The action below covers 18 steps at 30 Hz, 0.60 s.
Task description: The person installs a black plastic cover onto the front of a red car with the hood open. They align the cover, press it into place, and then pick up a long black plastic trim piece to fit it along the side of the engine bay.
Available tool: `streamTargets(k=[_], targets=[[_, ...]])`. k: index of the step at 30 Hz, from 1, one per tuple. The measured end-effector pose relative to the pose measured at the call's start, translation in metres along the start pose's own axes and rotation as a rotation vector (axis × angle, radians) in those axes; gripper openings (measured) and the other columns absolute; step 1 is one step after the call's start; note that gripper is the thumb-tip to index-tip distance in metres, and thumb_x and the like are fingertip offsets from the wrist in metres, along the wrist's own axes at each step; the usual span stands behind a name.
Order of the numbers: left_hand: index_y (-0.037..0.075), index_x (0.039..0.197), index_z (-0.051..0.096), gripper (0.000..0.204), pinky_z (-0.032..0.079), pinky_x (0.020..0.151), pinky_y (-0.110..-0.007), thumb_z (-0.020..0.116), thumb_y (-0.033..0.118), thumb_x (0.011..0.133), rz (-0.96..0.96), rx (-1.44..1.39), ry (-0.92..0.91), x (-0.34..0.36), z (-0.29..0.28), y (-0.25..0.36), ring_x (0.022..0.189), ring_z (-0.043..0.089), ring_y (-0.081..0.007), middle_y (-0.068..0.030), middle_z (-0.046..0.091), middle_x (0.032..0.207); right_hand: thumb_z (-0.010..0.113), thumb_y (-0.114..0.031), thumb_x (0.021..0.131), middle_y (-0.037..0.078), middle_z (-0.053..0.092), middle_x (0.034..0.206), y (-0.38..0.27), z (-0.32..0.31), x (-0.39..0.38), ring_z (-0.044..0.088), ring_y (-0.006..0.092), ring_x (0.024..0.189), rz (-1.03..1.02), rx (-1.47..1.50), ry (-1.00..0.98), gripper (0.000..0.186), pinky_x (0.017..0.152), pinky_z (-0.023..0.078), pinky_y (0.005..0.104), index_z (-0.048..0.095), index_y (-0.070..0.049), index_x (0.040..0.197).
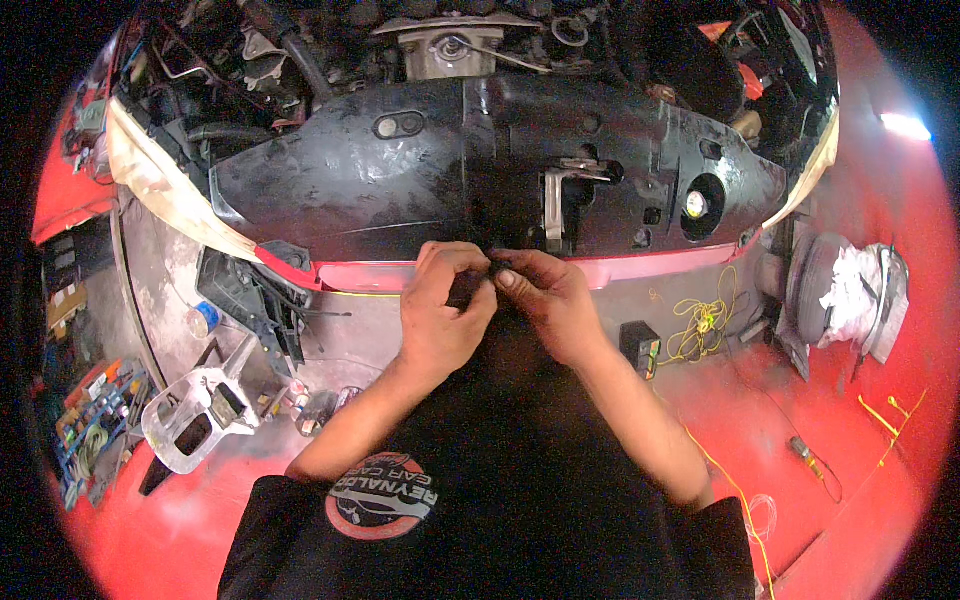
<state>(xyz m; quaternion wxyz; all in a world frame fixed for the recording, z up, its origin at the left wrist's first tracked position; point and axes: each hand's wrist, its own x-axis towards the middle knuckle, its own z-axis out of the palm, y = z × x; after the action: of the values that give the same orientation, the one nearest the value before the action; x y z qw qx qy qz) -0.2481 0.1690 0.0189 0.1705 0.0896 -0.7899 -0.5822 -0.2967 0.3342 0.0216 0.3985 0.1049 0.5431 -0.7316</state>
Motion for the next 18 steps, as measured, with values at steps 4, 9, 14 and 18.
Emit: streamTargets(k=[4, 9, 14, 18], targets=[[0.001, 0.1, 0.065, 0.028, 0.054, 0.083, -0.04, 0.076, -0.005, 0.075, -0.027, 0.01, -0.038, -0.006, -0.003, -0.001, 0.092, 0.066, -0.0321, -0.014, 0.069, 0.1, 0.064, -0.009, 0.102, 0.007, 0.072, 0.115, 0.001, -0.009, 0.003, 0.065, 0.013, 0.104, 0.049, -0.014, -0.046, 0.03, 0.094, 0.051, 0.0291, 0.065, 0.004, 0.129], [0.002, 0.097, 0.065, 0.026, 0.054, 0.079, -0.037, 0.077, -0.006, 0.075, -0.104, -0.039, -0.094, -0.009, -0.001, -0.006, 0.089, 0.066, -0.028, -0.0125, 0.069, 0.098, 0.064, -0.008, 0.102, 0.006, 0.071, 0.11, 0.007, -0.012, 0.0, 0.064, 0.0128, 0.097, 0.092, 0.06, -0.017, 0.025, 0.088, 0.052, 0.0288, 0.067, 0.003, 0.125], [0.003, 0.091, 0.063, 0.026, 0.054, 0.067, -0.034, 0.075, -0.009, 0.071, -0.122, -0.037, -0.03, -0.008, 0.011, -0.006, 0.076, 0.065, -0.0245, -0.0113, 0.068, 0.092, 0.065, -0.009, 0.102, 0.004, 0.07, 0.105, 0.014, -0.009, -0.001, 0.065, 0.0136, 0.093, 0.056, 0.141, 0.062, 0.021, 0.086, 0.052, 0.0294, 0.068, 0.001, 0.12], [0.001, 0.093, 0.061, 0.023, 0.055, 0.07, -0.029, 0.072, -0.013, 0.078, -0.302, -0.223, -0.054, -0.009, 0.016, 0.001, 0.078, 0.067, -0.0163, -0.0091, 0.069, 0.092, 0.065, -0.009, 0.102, 0.006, 0.07, 0.104, 0.013, -0.016, -0.002, 0.065, 0.0143, 0.093, 0.069, 0.145, 0.028, 0.023, 0.084, 0.053, 0.0296, 0.067, 0.001, 0.122]])
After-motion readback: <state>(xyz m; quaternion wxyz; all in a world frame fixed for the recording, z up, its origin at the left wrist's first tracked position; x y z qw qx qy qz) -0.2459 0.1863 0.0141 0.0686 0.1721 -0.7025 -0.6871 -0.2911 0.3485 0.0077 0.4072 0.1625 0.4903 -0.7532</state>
